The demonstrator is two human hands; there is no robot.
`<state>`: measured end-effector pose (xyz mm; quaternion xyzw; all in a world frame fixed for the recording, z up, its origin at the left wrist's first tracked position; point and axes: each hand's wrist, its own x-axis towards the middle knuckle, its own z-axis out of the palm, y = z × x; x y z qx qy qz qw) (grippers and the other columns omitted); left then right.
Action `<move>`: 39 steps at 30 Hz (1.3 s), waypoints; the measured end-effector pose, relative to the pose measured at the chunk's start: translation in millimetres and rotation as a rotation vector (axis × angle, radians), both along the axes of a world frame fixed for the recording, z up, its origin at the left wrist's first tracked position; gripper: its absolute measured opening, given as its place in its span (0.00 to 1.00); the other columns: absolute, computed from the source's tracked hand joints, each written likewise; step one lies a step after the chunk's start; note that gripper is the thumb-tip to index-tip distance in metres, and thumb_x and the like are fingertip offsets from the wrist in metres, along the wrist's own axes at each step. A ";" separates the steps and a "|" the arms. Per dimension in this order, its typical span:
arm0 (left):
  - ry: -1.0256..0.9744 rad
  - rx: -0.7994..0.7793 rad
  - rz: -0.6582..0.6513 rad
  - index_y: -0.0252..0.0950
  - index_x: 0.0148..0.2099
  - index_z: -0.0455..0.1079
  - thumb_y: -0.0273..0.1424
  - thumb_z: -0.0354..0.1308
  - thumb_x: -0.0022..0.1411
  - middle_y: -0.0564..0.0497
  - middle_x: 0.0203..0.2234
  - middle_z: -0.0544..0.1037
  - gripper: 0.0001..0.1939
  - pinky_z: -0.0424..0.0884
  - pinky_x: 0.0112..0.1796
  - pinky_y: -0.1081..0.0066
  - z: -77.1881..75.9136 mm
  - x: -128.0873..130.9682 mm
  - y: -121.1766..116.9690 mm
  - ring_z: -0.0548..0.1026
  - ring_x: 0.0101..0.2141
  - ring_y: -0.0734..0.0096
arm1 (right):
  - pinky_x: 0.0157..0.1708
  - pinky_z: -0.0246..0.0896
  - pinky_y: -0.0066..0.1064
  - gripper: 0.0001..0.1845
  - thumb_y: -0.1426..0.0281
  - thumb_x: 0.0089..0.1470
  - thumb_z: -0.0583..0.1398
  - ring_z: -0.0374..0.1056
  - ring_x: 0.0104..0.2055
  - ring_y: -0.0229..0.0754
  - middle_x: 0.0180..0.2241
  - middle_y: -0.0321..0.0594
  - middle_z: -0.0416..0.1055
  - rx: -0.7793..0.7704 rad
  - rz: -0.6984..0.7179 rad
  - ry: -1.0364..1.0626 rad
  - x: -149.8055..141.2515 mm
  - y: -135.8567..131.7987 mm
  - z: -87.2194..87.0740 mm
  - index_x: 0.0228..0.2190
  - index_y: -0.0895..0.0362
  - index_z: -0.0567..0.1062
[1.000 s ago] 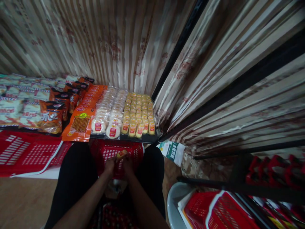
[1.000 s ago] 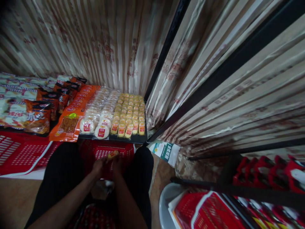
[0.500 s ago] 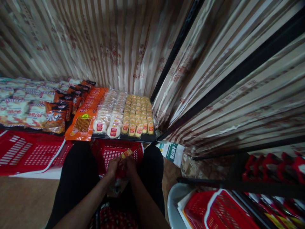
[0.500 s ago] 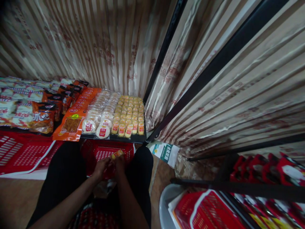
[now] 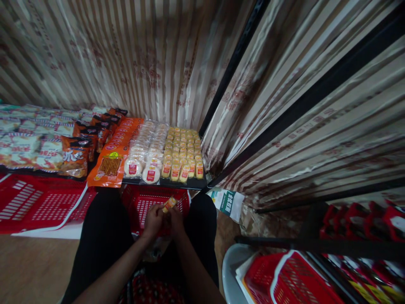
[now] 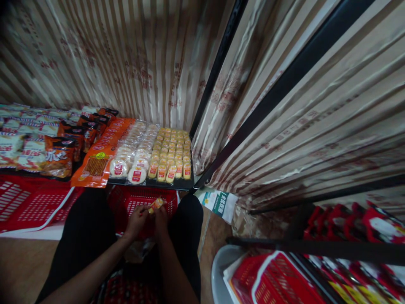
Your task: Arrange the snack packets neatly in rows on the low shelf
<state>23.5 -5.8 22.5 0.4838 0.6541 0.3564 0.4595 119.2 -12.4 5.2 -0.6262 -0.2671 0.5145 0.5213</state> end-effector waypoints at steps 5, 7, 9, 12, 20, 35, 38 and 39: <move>0.014 0.019 -0.056 0.36 0.35 0.69 0.28 0.48 0.51 0.48 0.34 0.76 0.10 0.67 0.43 0.66 -1.9 3.0 -1.4 0.73 0.38 0.66 | 0.22 0.60 0.27 0.14 0.62 0.37 0.57 0.69 0.27 0.41 0.26 0.38 0.73 -0.008 0.003 0.088 1.8 -4.1 9.4 0.29 0.56 0.70; 0.010 0.019 -0.071 0.37 0.36 0.68 0.28 0.48 0.52 0.49 0.33 0.76 0.10 0.68 0.42 0.67 -2.1 3.6 -2.0 0.74 0.36 0.67 | 0.24 0.61 0.27 0.15 0.62 0.38 0.57 0.70 0.29 0.42 0.29 0.39 0.74 -0.010 0.004 0.086 2.8 -5.9 12.4 0.30 0.57 0.71; 0.008 0.017 -0.075 0.37 0.36 0.68 0.28 0.49 0.52 0.50 0.32 0.77 0.10 0.68 0.40 0.68 -1.5 3.9 -2.8 0.74 0.35 0.68 | 0.25 0.61 0.28 0.16 0.61 0.38 0.57 0.70 0.30 0.42 0.29 0.39 0.74 -0.012 0.004 0.068 4.3 -7.7 14.3 0.30 0.57 0.71; 0.005 0.013 -0.067 0.38 0.36 0.68 0.30 0.49 0.53 0.51 0.31 0.77 0.09 0.69 0.38 0.69 0.6 4.3 -4.3 0.75 0.34 0.68 | 0.26 0.61 0.28 0.17 0.59 0.38 0.58 0.69 0.30 0.43 0.28 0.39 0.73 -0.011 0.009 0.024 6.0 -10.2 15.6 0.29 0.58 0.72; -0.038 0.027 -0.059 0.36 0.37 0.68 0.30 0.48 0.52 0.49 0.31 0.78 0.11 0.69 0.36 0.68 11.9 6.7 -5.5 0.75 0.33 0.67 | 0.30 0.63 0.30 0.15 0.62 0.41 0.56 0.70 0.33 0.44 0.29 0.39 0.74 0.028 0.013 -0.071 5.4 -14.8 27.8 0.33 0.57 0.71; -0.126 0.101 -0.108 0.37 0.35 0.67 0.32 0.50 0.50 0.49 0.31 0.77 0.10 0.71 0.36 0.68 36.2 20.9 -5.3 0.75 0.34 0.66 | 0.39 0.66 0.33 0.18 0.63 0.50 0.55 0.71 0.38 0.43 0.37 0.40 0.74 0.216 0.028 -0.272 21.6 -25.4 48.5 0.43 0.54 0.70; -0.113 0.142 -0.141 0.37 0.37 0.68 0.32 0.50 0.51 0.48 0.34 0.76 0.11 0.70 0.38 0.68 41.9 24.8 -1.8 0.74 0.36 0.66 | 0.41 0.65 0.34 0.20 0.63 0.50 0.55 0.69 0.42 0.45 0.40 0.41 0.72 0.216 -0.030 -0.393 28.2 -23.1 50.3 0.45 0.53 0.72; -0.094 0.163 -0.155 0.37 0.37 0.69 0.33 0.49 0.52 0.48 0.34 0.76 0.11 0.70 0.39 0.67 43.4 26.3 -0.3 0.74 0.36 0.66 | 0.42 0.64 0.34 0.20 0.63 0.50 0.55 0.69 0.44 0.45 0.42 0.42 0.72 0.218 -0.047 -0.442 30.9 -22.0 51.1 0.45 0.53 0.72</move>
